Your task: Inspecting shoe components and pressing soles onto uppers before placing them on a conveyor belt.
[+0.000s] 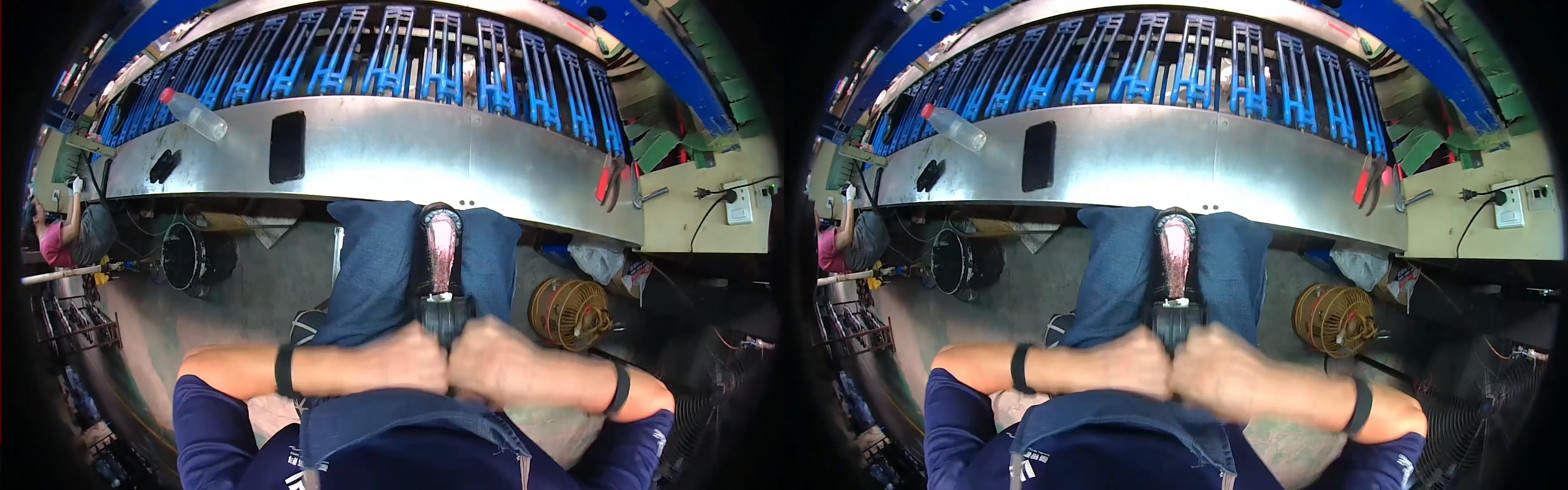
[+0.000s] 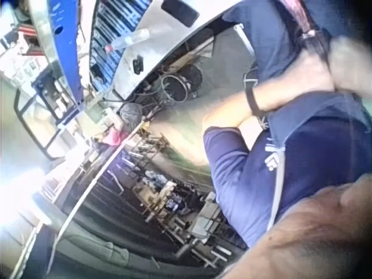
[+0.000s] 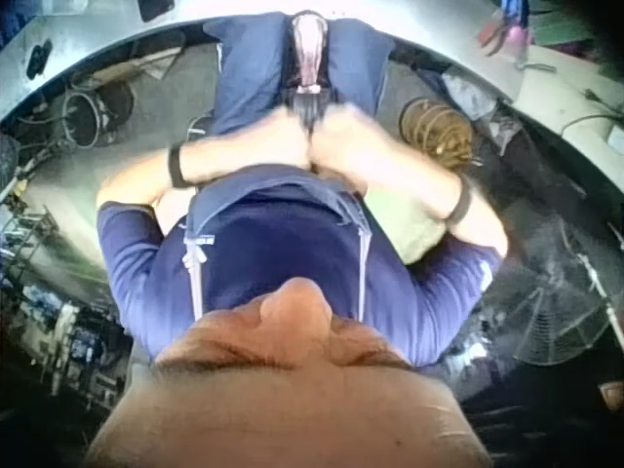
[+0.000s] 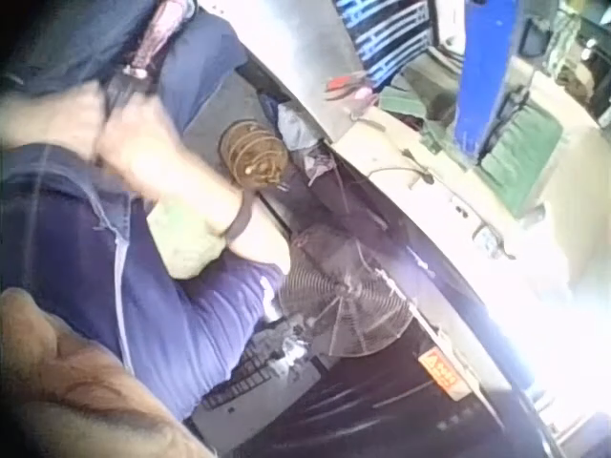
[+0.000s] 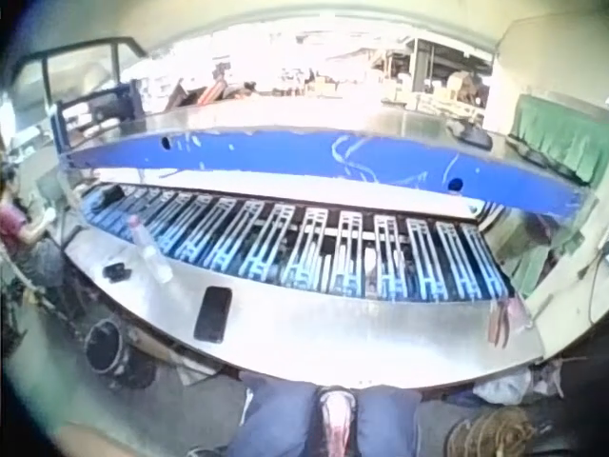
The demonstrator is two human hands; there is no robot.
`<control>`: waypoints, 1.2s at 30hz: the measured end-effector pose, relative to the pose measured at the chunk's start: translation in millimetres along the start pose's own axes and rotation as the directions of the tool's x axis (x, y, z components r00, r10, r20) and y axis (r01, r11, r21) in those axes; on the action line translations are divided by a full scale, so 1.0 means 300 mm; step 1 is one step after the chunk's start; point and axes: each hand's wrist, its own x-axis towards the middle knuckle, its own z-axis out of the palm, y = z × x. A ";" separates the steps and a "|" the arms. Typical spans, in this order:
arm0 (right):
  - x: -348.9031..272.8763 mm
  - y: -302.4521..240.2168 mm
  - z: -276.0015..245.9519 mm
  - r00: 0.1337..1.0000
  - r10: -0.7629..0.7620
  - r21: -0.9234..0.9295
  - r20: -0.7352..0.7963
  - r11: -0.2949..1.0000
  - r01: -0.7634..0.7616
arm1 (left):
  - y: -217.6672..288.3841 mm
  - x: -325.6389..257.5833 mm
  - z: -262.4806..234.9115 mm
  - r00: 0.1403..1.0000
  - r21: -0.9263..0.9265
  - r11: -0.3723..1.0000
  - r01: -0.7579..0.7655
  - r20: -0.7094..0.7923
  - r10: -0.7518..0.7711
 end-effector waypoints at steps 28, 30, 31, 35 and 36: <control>0.167 0.479 -0.035 0.517 0.676 0.769 -0.526 0.638 -0.051 | -0.369 0.231 -0.320 0.786 -0.165 0.851 0.498 -0.330 -0.523; 0.195 0.495 0.033 0.497 0.716 0.854 -0.490 0.509 0.110 | -0.407 0.223 -0.303 0.789 -0.476 0.784 0.399 -0.258 -0.558; 0.199 0.496 0.056 0.500 0.750 0.901 -0.434 0.345 0.264 | -0.410 0.209 -0.303 0.807 -0.508 0.776 0.374 -0.234 -0.542; 0.108 0.335 0.089 0.567 0.488 0.724 -0.664 0.228 0.652 | -0.174 0.202 -0.346 0.918 -0.358 0.915 0.186 -0.270 -0.292; 0.071 0.276 0.087 0.598 0.378 0.707 -0.707 0.389 0.590 | -0.112 0.194 -0.341 0.920 -0.339 0.928 0.157 -0.291 -0.262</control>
